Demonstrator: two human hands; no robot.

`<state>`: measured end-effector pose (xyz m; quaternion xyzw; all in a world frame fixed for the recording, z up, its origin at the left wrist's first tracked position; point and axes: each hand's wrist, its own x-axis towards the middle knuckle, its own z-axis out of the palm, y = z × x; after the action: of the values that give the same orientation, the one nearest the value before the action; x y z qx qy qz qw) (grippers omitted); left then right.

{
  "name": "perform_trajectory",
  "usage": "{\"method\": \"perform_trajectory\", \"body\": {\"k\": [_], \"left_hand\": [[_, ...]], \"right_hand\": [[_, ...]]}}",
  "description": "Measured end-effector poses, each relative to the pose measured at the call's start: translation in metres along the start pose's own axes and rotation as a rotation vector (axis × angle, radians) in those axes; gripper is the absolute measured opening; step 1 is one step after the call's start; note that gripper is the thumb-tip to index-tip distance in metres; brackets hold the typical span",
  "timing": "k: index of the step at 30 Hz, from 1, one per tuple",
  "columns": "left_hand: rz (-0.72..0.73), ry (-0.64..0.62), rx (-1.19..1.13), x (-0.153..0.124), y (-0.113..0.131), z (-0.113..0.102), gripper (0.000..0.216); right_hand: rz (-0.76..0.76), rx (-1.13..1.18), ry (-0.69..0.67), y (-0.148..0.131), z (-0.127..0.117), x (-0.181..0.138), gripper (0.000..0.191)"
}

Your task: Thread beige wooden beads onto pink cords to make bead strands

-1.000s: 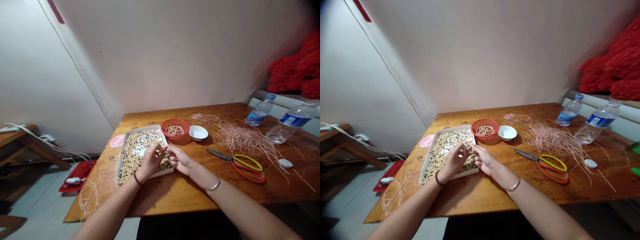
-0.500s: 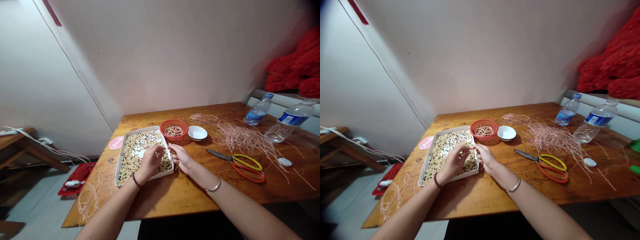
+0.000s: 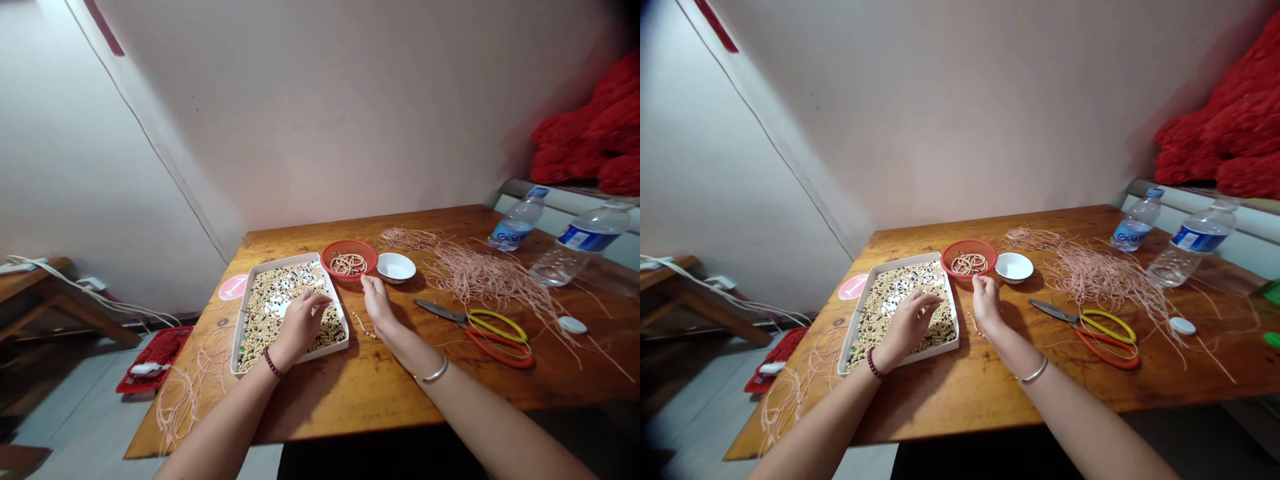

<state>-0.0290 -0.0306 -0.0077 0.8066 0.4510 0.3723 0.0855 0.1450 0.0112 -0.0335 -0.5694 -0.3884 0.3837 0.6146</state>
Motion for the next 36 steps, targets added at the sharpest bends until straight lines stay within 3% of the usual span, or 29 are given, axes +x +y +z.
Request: {"method": "perform_trajectory", "body": {"k": [2,3,7,10,15,19,23,31,36], "left_hand": [[0.027,-0.015,0.003,0.000,0.001,0.000,0.015],[0.048,-0.030,0.002,0.000,0.001,0.001,0.015],[0.145,-0.084,0.021,-0.002,0.001,0.002,0.015],[0.159,-0.077,0.053,-0.004,0.000,0.002,0.014],[0.144,-0.035,0.097,-0.003,0.000,0.001,0.012],[0.116,-0.026,0.119,-0.002,0.002,0.000,0.008],[0.105,-0.029,0.138,-0.001,0.002,-0.002,0.007],[0.098,-0.011,0.161,-0.001,-0.001,-0.003,0.006],[0.038,0.051,0.067,0.002,-0.002,-0.006,0.004]], "right_hand": [[-0.211,0.007,-0.015,-0.007,-0.002,-0.004,0.031],[-0.255,0.045,-0.118,-0.010,-0.002,-0.007,0.032],[-0.034,0.199,-0.670,-0.020,-0.001,-0.023,0.044],[0.078,0.200,-0.817,-0.019,0.001,-0.030,0.051],[0.021,0.119,-0.745,-0.012,0.004,-0.026,0.051],[-0.149,0.009,-0.656,-0.004,0.005,-0.017,0.048],[-0.253,-0.093,-0.660,0.001,0.005,-0.013,0.038],[-0.323,-0.175,-0.660,0.004,0.003,-0.017,0.027],[-0.226,-0.038,-0.655,0.001,0.005,-0.015,0.028]]}}
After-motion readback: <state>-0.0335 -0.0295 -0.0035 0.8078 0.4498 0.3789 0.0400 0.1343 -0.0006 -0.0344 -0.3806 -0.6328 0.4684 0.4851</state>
